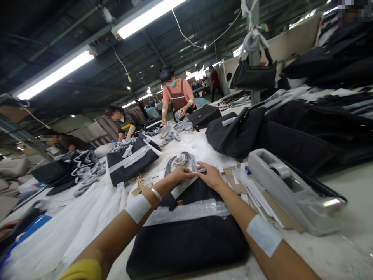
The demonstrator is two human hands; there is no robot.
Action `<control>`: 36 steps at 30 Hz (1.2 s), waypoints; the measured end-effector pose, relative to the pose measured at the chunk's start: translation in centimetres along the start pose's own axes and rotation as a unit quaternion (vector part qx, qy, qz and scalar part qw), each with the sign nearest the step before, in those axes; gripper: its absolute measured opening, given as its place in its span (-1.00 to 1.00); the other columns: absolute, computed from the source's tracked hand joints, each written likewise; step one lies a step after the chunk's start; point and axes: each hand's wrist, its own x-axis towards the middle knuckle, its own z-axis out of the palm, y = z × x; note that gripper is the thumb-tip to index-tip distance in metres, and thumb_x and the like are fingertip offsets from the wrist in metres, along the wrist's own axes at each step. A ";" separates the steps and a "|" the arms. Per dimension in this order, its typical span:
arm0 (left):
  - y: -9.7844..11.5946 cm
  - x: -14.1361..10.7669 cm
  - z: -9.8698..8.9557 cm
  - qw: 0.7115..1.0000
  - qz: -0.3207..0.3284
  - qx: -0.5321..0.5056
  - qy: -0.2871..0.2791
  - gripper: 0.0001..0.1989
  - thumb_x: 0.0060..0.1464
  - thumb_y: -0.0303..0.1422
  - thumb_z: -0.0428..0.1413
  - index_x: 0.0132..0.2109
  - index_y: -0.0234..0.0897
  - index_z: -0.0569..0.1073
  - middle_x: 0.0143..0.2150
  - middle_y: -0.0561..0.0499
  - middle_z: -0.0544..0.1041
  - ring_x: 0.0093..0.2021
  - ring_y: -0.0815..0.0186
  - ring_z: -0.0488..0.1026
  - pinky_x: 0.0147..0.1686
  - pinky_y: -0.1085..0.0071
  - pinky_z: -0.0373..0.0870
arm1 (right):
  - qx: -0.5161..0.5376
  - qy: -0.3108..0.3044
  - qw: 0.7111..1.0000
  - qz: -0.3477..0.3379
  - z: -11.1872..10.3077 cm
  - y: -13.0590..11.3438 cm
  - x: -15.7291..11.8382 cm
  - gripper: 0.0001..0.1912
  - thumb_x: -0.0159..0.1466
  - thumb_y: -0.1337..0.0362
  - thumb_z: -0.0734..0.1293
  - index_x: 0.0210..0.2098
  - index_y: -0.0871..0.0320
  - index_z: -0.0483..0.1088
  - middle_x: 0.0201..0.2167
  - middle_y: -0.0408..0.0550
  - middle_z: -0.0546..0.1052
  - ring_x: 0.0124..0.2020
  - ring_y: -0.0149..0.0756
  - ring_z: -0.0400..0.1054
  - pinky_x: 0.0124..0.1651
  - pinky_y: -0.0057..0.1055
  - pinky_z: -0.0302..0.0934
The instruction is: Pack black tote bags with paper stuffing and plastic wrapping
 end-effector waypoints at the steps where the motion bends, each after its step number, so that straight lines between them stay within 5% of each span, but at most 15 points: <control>1: 0.0 0.1 0.2 1.000 -0.003 -0.005 0.008 -0.58 -0.08 0.00 0.27 -0.42 -0.32 0.49 -0.64 0.19 0.22 -0.60 0.48 0.10 -0.60 0.49 0.00 | -0.002 -0.001 1.000 -0.001 0.0 0.0 0.0 -0.47 0.14 0.37 0.38 0.13 0.14 0.37 -0.08 0.00 0.57 -0.17 -0.23 0.52 0.02 -0.27 0.35; 6: 0.0 0.3 1.3 0.999 -0.003 -0.027 0.043 -0.65 -0.02 -0.09 0.25 -0.41 -0.32 0.48 -0.61 0.18 0.26 -0.58 0.47 0.14 -0.56 0.51 0.06 | -0.005 0.005 1.000 -0.011 0.1 0.1 0.0 -0.48 0.14 0.39 0.35 0.11 0.15 0.39 -0.09 -0.01 0.58 -0.20 -0.25 0.52 -0.01 -0.30 0.37; 14: -0.6 0.3 1.1 0.996 0.050 -0.033 0.065 -0.74 0.00 -0.20 0.23 -0.38 -0.36 0.50 -0.52 0.11 0.42 -0.48 0.42 0.32 -0.42 0.50 0.23 | -0.046 0.119 0.992 -0.027 -0.8 -2.2 0.2 -0.63 0.22 0.32 0.26 0.01 0.13 0.46 -0.10 0.02 0.58 -0.17 -0.25 0.49 -0.10 -0.31 0.40; 19: -1.0 -0.1 0.6 0.991 0.098 -0.024 0.088 -0.78 0.04 -0.24 0.17 -0.33 -0.36 0.52 -0.46 0.07 0.46 -0.43 0.39 0.36 -0.38 0.50 0.26 | -0.158 -0.016 0.985 -0.066 -1.6 -4.2 0.7 -0.68 0.27 0.32 0.24 -0.05 0.12 0.52 -0.05 0.05 0.57 -0.10 -0.18 0.47 0.04 -0.21 0.32; 25: -1.7 -1.1 0.5 0.980 0.152 0.007 0.131 -0.79 0.07 -0.27 0.15 -0.28 -0.35 0.55 -0.41 0.04 0.52 -0.34 0.33 0.42 -0.33 0.48 0.26 | -0.169 -0.161 0.970 -0.069 -0.7 -4.8 2.7 -0.64 0.06 0.42 0.36 -0.15 0.05 0.59 -0.21 -0.10 0.64 -0.19 -0.18 0.51 -0.02 -0.28 0.33; 30: -2.0 -1.9 0.3 0.971 0.175 0.034 0.156 -0.80 0.08 -0.26 0.17 -0.28 -0.32 0.57 -0.36 0.01 0.58 -0.30 0.29 0.47 -0.28 0.45 0.29 | -0.142 -0.200 0.968 -0.051 -0.2 -4.4 3.9 -0.75 0.02 0.37 0.37 -0.30 0.12 0.61 -0.38 -0.14 0.65 -0.28 -0.18 0.52 -0.15 -0.36 0.34; 36: -2.3 -3.0 -0.2 0.971 0.159 0.051 0.170 -0.78 0.07 -0.26 0.18 -0.20 -0.31 0.58 -0.28 -0.03 0.61 -0.25 0.24 0.51 -0.24 0.41 0.34 | -0.111 -0.171 0.979 -0.027 -0.2 -3.2 3.3 -0.77 0.06 0.18 0.39 -0.36 0.16 0.60 -0.44 -0.13 0.63 -0.33 -0.20 0.49 -0.20 -0.38 0.33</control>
